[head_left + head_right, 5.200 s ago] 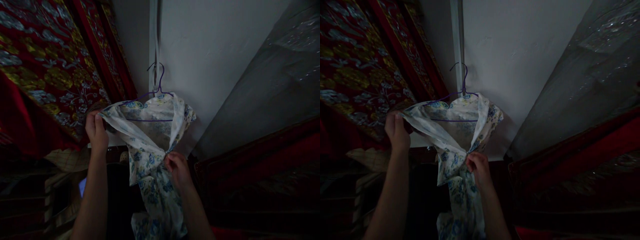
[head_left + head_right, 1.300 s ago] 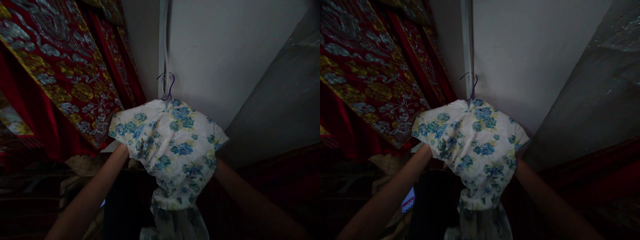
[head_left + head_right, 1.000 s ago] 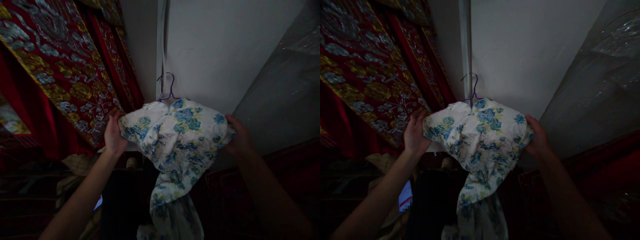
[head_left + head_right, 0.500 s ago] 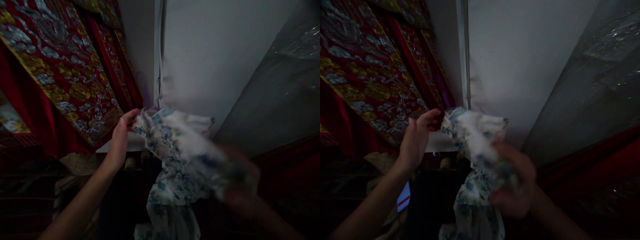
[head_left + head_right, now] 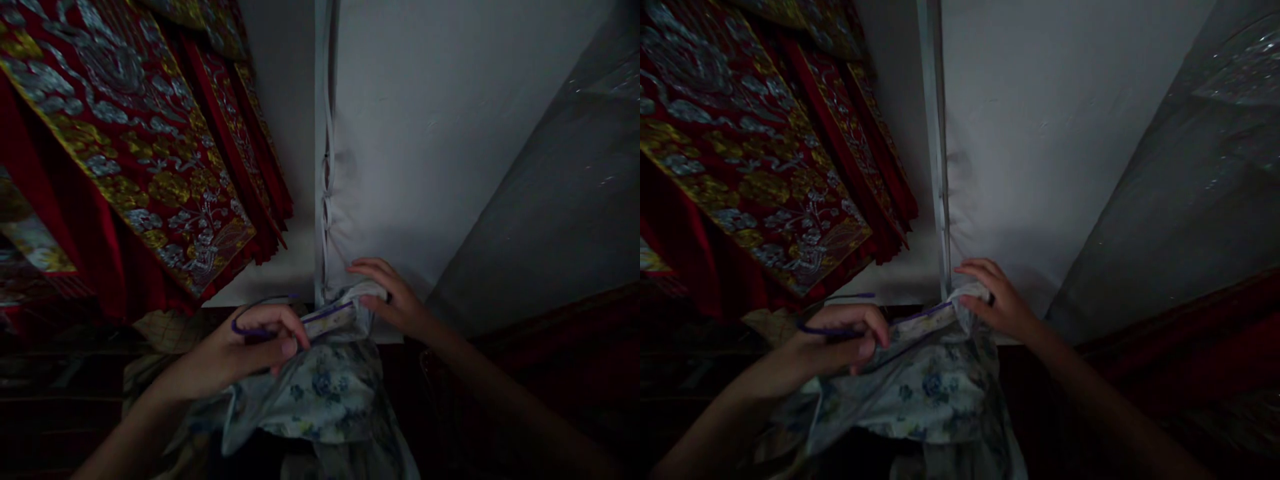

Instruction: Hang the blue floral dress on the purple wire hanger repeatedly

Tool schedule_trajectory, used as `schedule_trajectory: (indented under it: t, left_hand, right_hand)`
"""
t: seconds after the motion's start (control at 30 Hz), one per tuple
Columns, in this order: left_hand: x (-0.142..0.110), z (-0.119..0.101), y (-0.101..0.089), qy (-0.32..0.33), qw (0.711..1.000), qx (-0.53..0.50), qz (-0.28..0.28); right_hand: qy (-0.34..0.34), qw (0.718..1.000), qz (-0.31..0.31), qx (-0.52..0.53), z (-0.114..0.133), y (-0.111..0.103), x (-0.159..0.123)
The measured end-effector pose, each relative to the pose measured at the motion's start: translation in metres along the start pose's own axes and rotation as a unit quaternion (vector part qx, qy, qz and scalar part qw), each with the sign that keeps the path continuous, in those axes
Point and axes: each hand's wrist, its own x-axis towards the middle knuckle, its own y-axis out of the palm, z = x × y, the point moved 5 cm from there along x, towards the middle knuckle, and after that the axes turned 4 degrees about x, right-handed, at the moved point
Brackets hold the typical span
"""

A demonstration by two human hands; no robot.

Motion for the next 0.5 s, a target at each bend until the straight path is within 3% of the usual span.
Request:
schedule_trajectory:
  t: [0.07, 0.13, 0.27, 0.37, 0.5]
  left_hand:
    - [-0.004, 0.003, -0.012, 0.009, 0.999, -0.005, -0.037]
    - [-0.003, 0.015, -0.025, -0.001, 0.994, -0.042, -0.102]
    - [0.008, 0.04, -0.03, -0.016, 0.978, -0.108, -0.179]
    - [0.02, 0.04, -0.021, 0.008, 0.977, -0.098, -0.187]
    - [0.032, 0.032, -0.013, 0.04, 0.972, -0.074, -0.218]
  right_hand:
    - [0.084, 0.994, 0.055, 0.053, -0.014, 0.002, -0.004]
    - [0.112, 0.986, 0.102, 0.068, -0.011, 0.009, -0.008]
    - [-0.003, 0.992, 0.106, -0.069, 0.019, 0.024, -0.001]
    - [-0.047, 0.989, 0.036, -0.135, 0.029, 0.035, 0.013]
    - [-0.108, 0.985, -0.111, -0.073, 0.049, 0.052, 0.01]
